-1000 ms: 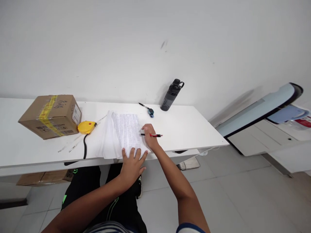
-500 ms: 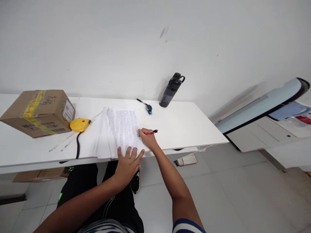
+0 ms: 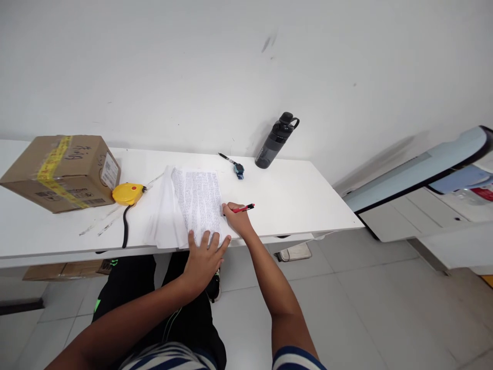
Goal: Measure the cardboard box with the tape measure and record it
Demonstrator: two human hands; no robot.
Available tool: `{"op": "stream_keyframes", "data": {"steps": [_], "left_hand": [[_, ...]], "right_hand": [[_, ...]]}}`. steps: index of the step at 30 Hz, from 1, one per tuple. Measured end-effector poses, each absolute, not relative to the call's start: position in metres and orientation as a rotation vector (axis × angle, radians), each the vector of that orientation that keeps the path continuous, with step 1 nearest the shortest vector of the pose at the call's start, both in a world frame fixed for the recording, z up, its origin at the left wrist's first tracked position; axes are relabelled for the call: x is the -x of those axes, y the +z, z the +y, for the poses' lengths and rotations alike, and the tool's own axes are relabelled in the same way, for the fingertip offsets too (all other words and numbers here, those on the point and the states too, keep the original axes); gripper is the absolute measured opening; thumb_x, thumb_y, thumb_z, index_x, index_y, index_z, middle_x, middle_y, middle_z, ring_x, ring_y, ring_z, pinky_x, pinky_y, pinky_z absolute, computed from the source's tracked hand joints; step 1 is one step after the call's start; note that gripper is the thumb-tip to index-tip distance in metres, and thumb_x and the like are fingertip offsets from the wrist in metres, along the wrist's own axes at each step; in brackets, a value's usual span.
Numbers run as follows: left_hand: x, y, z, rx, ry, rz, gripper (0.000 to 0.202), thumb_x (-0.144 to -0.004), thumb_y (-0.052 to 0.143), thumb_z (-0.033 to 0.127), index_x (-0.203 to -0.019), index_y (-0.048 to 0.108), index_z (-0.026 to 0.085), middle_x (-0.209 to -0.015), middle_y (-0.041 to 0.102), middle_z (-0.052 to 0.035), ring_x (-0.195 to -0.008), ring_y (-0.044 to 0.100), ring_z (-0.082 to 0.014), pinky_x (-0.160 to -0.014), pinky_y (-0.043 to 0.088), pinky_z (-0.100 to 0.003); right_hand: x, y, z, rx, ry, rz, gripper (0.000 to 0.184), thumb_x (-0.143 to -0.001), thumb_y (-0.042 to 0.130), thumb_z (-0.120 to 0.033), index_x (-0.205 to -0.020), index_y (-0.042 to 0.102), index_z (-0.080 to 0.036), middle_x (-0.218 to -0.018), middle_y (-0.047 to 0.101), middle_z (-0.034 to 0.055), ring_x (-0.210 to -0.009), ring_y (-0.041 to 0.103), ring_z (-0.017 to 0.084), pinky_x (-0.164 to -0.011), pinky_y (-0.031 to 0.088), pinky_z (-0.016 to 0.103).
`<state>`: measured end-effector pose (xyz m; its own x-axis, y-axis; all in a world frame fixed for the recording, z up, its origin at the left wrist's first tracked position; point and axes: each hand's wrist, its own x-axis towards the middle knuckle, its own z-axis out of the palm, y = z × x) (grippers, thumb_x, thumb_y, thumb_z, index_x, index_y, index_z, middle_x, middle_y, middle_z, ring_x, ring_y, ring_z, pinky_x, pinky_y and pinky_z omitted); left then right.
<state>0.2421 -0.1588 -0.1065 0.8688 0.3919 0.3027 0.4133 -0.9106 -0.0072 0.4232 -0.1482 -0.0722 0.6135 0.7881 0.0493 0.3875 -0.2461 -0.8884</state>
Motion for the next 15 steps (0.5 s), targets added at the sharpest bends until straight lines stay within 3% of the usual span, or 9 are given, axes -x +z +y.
{"op": "stream_keyframes", "data": {"steps": [6,15], "left_hand": [[-0.2412,-0.1076,-0.1581,2.924,-0.443,-0.618,0.055,-0.092,0.05,0.028,-0.146,0.038,0.033,-0.133,0.053,-0.0098,-0.126,0.044,-0.0341,-0.103,0.025,-0.076],[-0.2414,-0.1116,-0.159,2.909,-0.448,-0.623,0.061,-0.09,0.054,0.029,-0.147,0.035,0.034,-0.135,0.052,-0.0097,-0.128,0.042,-0.0345,-0.104,0.023,-0.076]], "right_hand": [[-0.4239,-0.0757,-0.148,1.829,0.495,-0.938,0.036,-0.081,0.052,-0.044,-0.053,0.049,-0.021,-0.058,0.055,-0.0012,-0.06,0.046,0.015,-0.061,0.035,0.029],[-0.4229,-0.0738,-0.1486,1.82,0.518,-0.895,0.034,-0.079,0.053,-0.044,-0.053,0.054,-0.02,-0.056,0.054,-0.0016,-0.061,0.048,0.016,-0.063,0.037,0.029]]}}
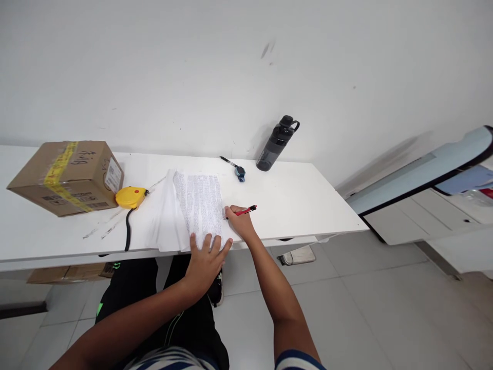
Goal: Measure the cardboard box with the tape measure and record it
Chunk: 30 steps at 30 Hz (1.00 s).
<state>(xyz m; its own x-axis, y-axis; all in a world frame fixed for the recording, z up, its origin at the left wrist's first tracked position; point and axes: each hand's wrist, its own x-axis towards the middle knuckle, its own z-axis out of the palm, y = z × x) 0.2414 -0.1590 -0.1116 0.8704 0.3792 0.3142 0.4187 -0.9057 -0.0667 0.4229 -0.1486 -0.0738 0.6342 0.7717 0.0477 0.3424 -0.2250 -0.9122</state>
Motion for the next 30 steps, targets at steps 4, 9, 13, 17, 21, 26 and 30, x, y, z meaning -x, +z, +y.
{"op": "stream_keyframes", "data": {"steps": [4,9,13,17,21,26,30], "left_hand": [[-0.2411,-0.1117,-0.1588,2.92,-0.458,-0.627,0.061,-0.09,0.055,0.028,-0.147,0.036,0.036,-0.135,0.052,-0.0091,-0.128,0.043,-0.0344,-0.105,0.023,-0.075],[-0.2417,-0.1118,-0.1587,2.924,-0.453,-0.634,0.059,-0.091,0.054,0.028,-0.146,0.036,0.037,-0.134,0.052,-0.009,-0.128,0.043,-0.0337,-0.105,0.022,-0.075],[-0.2417,-0.1116,-0.1587,2.918,-0.451,-0.624,0.058,-0.092,0.052,0.028,-0.147,0.036,0.034,-0.134,0.052,-0.01,-0.127,0.043,-0.0338,-0.104,0.024,-0.076],[-0.2413,-0.1116,-0.1584,2.912,-0.455,-0.614,0.058,-0.092,0.052,0.028,-0.147,0.035,0.033,-0.134,0.051,-0.0101,-0.127,0.042,-0.0341,-0.102,0.026,-0.076],[-0.2412,-0.1116,-0.1583,2.904,-0.452,-0.608,0.056,-0.093,0.05,0.027,-0.147,0.036,0.031,-0.134,0.052,-0.0102,-0.127,0.042,-0.0339,-0.102,0.027,-0.076],[-0.2411,-0.1117,-0.1584,2.891,-0.456,-0.613,0.055,-0.093,0.049,0.027,-0.146,0.036,0.033,-0.134,0.052,-0.0093,-0.127,0.042,-0.033,-0.102,0.027,-0.075],[-0.241,-0.1126,-0.1588,2.899,-0.433,-0.621,0.056,-0.093,0.049,0.028,-0.147,0.035,0.035,-0.136,0.051,-0.009,-0.128,0.041,-0.0326,-0.104,0.025,-0.075]], "right_hand": [[-0.4241,-0.0764,-0.1488,1.8,0.498,-0.891,0.035,-0.079,0.053,-0.044,-0.053,0.054,-0.02,-0.055,0.051,-0.0021,-0.06,0.046,0.015,-0.063,0.037,0.029],[-0.4246,-0.0757,-0.1479,1.816,0.455,-0.855,0.035,-0.081,0.052,-0.043,-0.053,0.051,-0.02,-0.054,0.049,-0.0026,-0.061,0.045,0.015,-0.062,0.035,0.028],[-0.4252,-0.0755,-0.1483,1.807,0.504,-0.901,0.034,-0.08,0.053,-0.042,-0.054,0.054,-0.02,-0.056,0.051,-0.0022,-0.062,0.046,0.015,-0.063,0.035,0.028],[-0.4249,-0.0774,-0.1483,1.796,0.471,-0.884,0.035,-0.08,0.053,-0.043,-0.053,0.051,-0.021,-0.054,0.046,-0.0033,-0.06,0.044,0.015,-0.062,0.035,0.028],[-0.4235,-0.0769,-0.1478,1.795,0.427,-0.856,0.035,-0.081,0.052,-0.043,-0.054,0.052,-0.021,-0.053,0.045,-0.0034,-0.06,0.043,0.015,-0.062,0.035,0.028],[-0.4236,-0.0747,-0.1488,1.815,0.48,-0.876,0.036,-0.08,0.053,-0.043,-0.053,0.052,-0.02,-0.053,0.046,-0.0032,-0.059,0.043,0.014,-0.062,0.035,0.028],[-0.4238,-0.0772,-0.1498,1.804,0.437,-0.88,0.037,-0.081,0.053,-0.044,-0.053,0.051,-0.02,-0.052,0.043,-0.0034,-0.058,0.042,0.014,-0.06,0.034,0.028]]}}
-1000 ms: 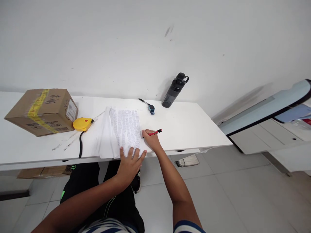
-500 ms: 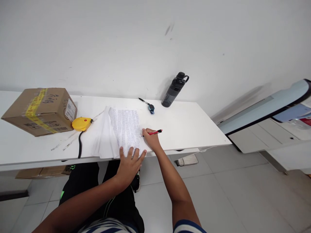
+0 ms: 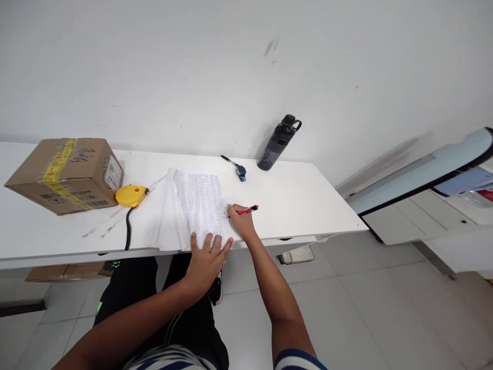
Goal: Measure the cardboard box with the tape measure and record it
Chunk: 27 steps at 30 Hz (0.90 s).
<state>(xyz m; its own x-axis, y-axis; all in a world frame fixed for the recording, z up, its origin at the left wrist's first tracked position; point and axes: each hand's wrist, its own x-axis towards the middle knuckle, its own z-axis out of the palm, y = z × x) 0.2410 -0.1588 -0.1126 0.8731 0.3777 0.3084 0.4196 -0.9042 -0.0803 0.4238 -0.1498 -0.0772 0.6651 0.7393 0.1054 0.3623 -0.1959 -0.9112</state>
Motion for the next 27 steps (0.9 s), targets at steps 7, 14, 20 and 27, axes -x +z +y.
{"op": "stream_keyframes", "data": {"steps": [7,14,20,27], "left_hand": [[-0.2415,-0.1152,-0.1584,2.887,-0.478,-0.615,0.056,-0.093,0.049,0.027,-0.147,0.036,0.033,-0.135,0.051,-0.0095,-0.127,0.042,-0.033,-0.104,0.023,-0.076],[-0.2412,-0.1149,-0.1575,2.892,-0.505,-0.623,0.058,-0.09,0.055,0.026,-0.146,0.038,0.033,-0.134,0.052,-0.0091,-0.126,0.044,-0.0326,-0.105,0.022,-0.075],[-0.2411,-0.1162,-0.1574,2.899,-0.523,-0.638,0.06,-0.089,0.057,0.027,-0.146,0.038,0.034,-0.134,0.052,-0.0087,-0.127,0.043,-0.0329,-0.105,0.022,-0.075],[-0.2416,-0.1182,-0.1575,2.903,-0.513,-0.635,0.058,-0.09,0.053,0.023,-0.145,0.039,0.034,-0.136,0.051,-0.009,-0.128,0.041,-0.0333,-0.105,0.02,-0.075]], "right_hand": [[-0.4237,-0.0821,-0.1482,1.804,0.339,-0.879,0.039,-0.083,0.05,-0.044,-0.052,0.043,-0.022,-0.051,0.04,-0.0044,-0.056,0.038,0.013,-0.058,0.032,0.028],[-0.4248,-0.0783,-0.1475,1.785,0.406,-0.827,0.038,-0.082,0.052,-0.044,-0.053,0.05,-0.021,-0.053,0.045,-0.0035,-0.059,0.042,0.014,-0.061,0.034,0.028],[-0.426,-0.081,-0.1475,1.734,0.42,-0.832,0.042,-0.082,0.054,-0.049,-0.051,0.053,-0.021,-0.052,0.046,-0.0027,-0.059,0.045,0.015,-0.063,0.036,0.029],[-0.4293,-0.0817,-0.1434,1.704,0.387,-0.81,0.048,-0.085,0.051,-0.06,-0.056,0.053,-0.021,-0.058,0.052,-0.0013,-0.061,0.048,0.016,-0.063,0.038,0.029]]}}
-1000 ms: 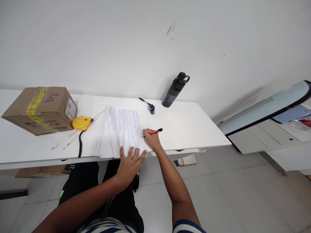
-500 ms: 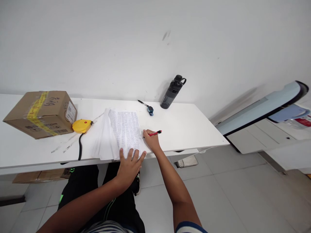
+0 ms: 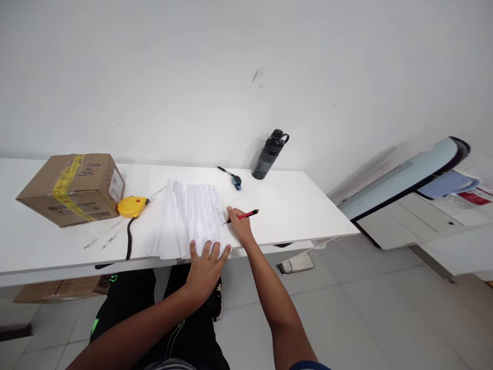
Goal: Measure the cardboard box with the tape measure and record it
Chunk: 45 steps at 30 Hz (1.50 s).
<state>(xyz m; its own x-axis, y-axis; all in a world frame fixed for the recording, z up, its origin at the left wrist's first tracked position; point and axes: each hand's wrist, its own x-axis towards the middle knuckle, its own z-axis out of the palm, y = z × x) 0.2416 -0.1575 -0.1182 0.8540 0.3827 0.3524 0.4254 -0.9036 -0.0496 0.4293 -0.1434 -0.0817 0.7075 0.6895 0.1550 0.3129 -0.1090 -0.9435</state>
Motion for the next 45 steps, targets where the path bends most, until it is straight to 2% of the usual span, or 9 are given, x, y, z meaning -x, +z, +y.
{"op": "stream_keyframes", "data": {"steps": [7,10,14,20,27,31,35,41,45], "left_hand": [[-0.246,-0.117,-0.162,2.943,-0.541,-0.702,0.055,-0.089,0.053,0.022,-0.142,0.044,0.031,-0.137,0.05,-0.0103,-0.127,0.041,-0.0343,-0.103,0.021,-0.076],[-0.233,-0.106,-0.167,3.045,-0.571,-0.641,0.056,-0.086,0.057,0.03,-0.14,0.045,0.025,-0.138,0.049,-0.0128,-0.128,0.04,-0.0352,-0.104,0.022,-0.074],[-0.185,-0.078,-0.164,3.107,-0.83,-0.574,0.045,-0.088,0.053,0.039,-0.131,0.053,0.026,-0.141,0.047,-0.0077,-0.133,0.036,-0.0302,-0.11,0.026,-0.057],[-0.108,-0.038,-0.087,2.782,-0.914,-1.471,0.036,-0.095,0.041,0.034,-0.122,0.057,0.018,-0.112,0.062,-0.0102,-0.101,0.058,-0.023,-0.087,0.046,-0.037],[-0.119,-0.027,0.028,2.752,-0.357,-1.343,0.054,-0.088,0.055,0.026,-0.138,0.041,0.01,-0.145,0.04,-0.0194,-0.137,0.031,-0.0317,-0.109,0.028,-0.044],[-0.131,-0.037,0.044,2.708,-0.331,-1.423,0.045,-0.091,0.045,0.021,-0.133,0.043,0.004,-0.134,0.046,-0.0256,-0.127,0.038,-0.036,-0.098,0.038,-0.05],[-0.125,-0.037,0.043,2.749,-0.346,-1.37,0.041,-0.091,0.047,0.025,-0.129,0.048,0.01,-0.125,0.051,-0.0193,-0.118,0.044,-0.0314,-0.092,0.044,-0.043],[-0.096,-0.024,-0.014,2.808,-0.959,-0.994,0.044,-0.096,0.039,0.027,-0.136,0.043,0.011,-0.129,0.046,-0.0181,-0.121,0.041,-0.0294,-0.103,0.038,-0.046],[-0.078,-0.011,-0.076,2.809,-1.449,-0.616,0.053,-0.097,0.035,0.03,-0.147,0.024,0.017,-0.132,0.044,-0.0181,-0.124,0.043,-0.0277,-0.1,0.042,-0.047]], "right_hand": [[-0.428,-0.088,-0.14,1.8,0.216,-1.026,0.041,-0.086,0.05,-0.055,-0.102,0.066,-0.021,-0.094,0.07,0.006,-0.076,0.06,0.02,-0.073,0.046,0.032],[-0.429,-0.097,-0.14,1.915,0.19,-1.194,0.055,-0.086,0.048,-0.043,-0.138,0.046,-0.022,-0.121,0.066,0.0083,-0.078,0.063,0.02,-0.079,0.049,0.037],[-0.428,-0.104,-0.14,2.006,0.221,-1.237,0.072,-0.089,0.041,-0.039,-0.154,0.016,-0.022,-0.127,0.065,0.0072,-0.095,0.066,0.024,-0.085,0.049,0.039],[-0.421,-0.108,-0.141,2.054,0.192,-1.257,0.072,-0.089,0.044,-0.047,-0.153,0.022,-0.022,-0.125,0.066,0.0072,-0.089,0.065,0.024,-0.081,0.05,0.04],[-0.42,-0.106,-0.137,2.024,0.207,-1.234,0.064,-0.087,0.046,-0.049,-0.146,0.036,-0.024,-0.124,0.067,0.0069,-0.085,0.063,0.024,-0.082,0.048,0.042],[-0.416,-0.101,-0.135,1.997,0.209,-1.18,0.059,-0.088,0.045,-0.047,-0.142,0.041,-0.024,-0.12,0.069,0.0065,-0.083,0.063,0.023,-0.084,0.048,0.042],[-0.414,-0.093,-0.136,1.973,0.162,-1.117,0.056,-0.089,0.045,-0.047,-0.138,0.045,-0.023,-0.116,0.069,0.0077,-0.078,0.062,0.021,-0.08,0.049,0.04],[-0.363,-0.062,-0.152,1.639,-0.188,-1.027,0.045,-0.086,0.048,-0.053,-0.111,0.063,-0.018,-0.113,0.066,0.0146,-0.092,0.06,0.026,-0.091,0.045,0.046],[-0.261,-0.053,-0.165,1.205,0.559,-0.932,0.047,-0.084,0.053,-0.064,-0.108,0.063,-0.026,-0.097,0.069,0.0088,-0.085,0.063,0.024,-0.082,0.05,0.043]]}}
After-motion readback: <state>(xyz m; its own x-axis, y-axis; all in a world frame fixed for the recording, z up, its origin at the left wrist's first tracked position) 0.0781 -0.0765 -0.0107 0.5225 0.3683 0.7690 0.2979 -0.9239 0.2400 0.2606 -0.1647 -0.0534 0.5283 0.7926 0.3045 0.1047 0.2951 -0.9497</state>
